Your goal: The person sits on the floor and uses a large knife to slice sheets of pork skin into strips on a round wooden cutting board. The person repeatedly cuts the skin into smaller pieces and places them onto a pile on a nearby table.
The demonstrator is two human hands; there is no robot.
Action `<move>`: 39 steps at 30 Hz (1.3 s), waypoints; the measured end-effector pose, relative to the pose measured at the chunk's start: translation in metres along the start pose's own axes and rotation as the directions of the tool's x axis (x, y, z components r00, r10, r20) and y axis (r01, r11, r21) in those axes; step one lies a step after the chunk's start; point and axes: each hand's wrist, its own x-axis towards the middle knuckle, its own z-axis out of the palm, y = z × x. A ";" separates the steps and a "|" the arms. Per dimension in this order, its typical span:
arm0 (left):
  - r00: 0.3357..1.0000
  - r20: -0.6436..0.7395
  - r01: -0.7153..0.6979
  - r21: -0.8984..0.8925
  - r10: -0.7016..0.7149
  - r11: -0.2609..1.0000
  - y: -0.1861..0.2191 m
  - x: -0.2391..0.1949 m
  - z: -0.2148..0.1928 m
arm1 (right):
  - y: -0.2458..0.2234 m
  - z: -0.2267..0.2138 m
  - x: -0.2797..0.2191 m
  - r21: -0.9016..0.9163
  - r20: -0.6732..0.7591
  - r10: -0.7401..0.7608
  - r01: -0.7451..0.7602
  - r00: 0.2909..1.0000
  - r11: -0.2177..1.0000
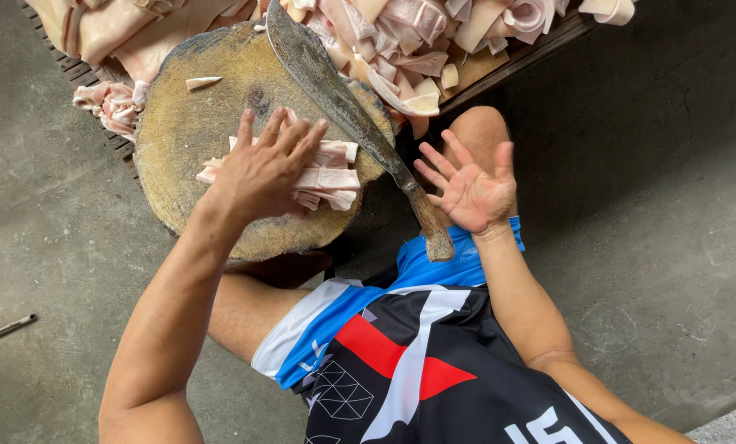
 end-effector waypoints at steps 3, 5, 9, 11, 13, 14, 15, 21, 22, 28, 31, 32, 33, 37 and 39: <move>0.999 -0.039 -0.034 0.018 0.035 0.999 0.001 0.012 0.003 | -0.001 0.000 0.007 -0.270 -0.099 0.024 -0.050 0.995 0.962; 0.991 -0.113 -0.081 -0.030 0.078 0.996 -0.001 0.014 0.008 | 0.001 0.002 0.011 -0.261 -0.092 0.077 -0.099 0.993 0.960; 0.977 -0.206 -0.071 -0.070 0.055 0.995 -0.007 0.015 0.019 | 0.020 0.006 0.009 -0.029 0.035 0.436 -0.436 0.899 0.900; 0.967 -0.256 -0.034 -0.070 0.015 0.997 -0.006 0.016 0.020 | 0.029 0.005 0.006 -0.056 0.059 0.504 -0.501 0.862 0.864; 0.944 -0.329 -0.031 -0.145 -0.019 0.989 -0.007 0.011 0.019 | 0.032 0.009 0.003 -0.170 -0.247 0.510 -0.555 0.824 0.814; 0.930 -0.365 -0.032 -0.180 -0.037 0.983 -0.009 0.007 0.018 | 0.033 0.013 0.003 -0.185 -0.259 0.483 -0.534 0.837 0.825; 0.915 -0.397 -0.031 -0.239 -0.069 0.970 -0.010 0.004 0.018 | 0.033 0.019 0.004 -0.199 -0.271 0.456 -0.513 0.848 0.835; 0.829 -0.480 0.000 -0.512 -0.286 0.859 -0.017 -0.002 0.013 | 0.026 0.056 -0.014 -0.517 -0.290 0.226 -0.351 0.930 0.781; 0.814 -0.454 0.035 -0.584 -0.362 0.811 -0.017 -0.004 0.009 | 0.024 0.058 -0.015 -0.502 -0.266 0.216 -0.326 0.939 0.801; 0.755 -0.010 -0.059 -0.997 -0.656 -0.052 -0.049 0.008 -0.029 | -0.001 0.067 -0.020 -0.392 -0.130 0.101 -0.145 0.986 0.908; 0.792 0.092 -0.250 -0.853 -0.603 -0.458 -0.064 0.042 -0.048 | -0.018 0.066 -0.013 -0.342 -0.030 0.006 -0.016 1.000 0.939; 0.819 0.029 -0.294 -0.837 -0.573 -0.462 -0.069 0.068 -0.053 | -0.026 0.064 -0.011 -0.327 -0.006 -0.031 0.027 1.000 0.945; 0.839 -0.034 -0.337 -0.817 -0.544 -0.468 -0.076 0.102 -0.059 | -0.035 0.061 -0.011 -0.310 0.014 -0.066 0.067 0.998 0.948; 0.811 -0.329 -0.572 -0.620 -0.484 -0.538 -0.083 0.323 -0.158 | -0.075 0.053 -0.006 -0.315 -0.014 -0.252 0.235 0.968 0.920; 0.746 -0.444 -0.665 -0.476 -0.495 -0.575 -0.066 0.394 -0.232 | -0.096 0.050 -0.003 -0.388 -0.033 -0.313 0.276 0.949 0.880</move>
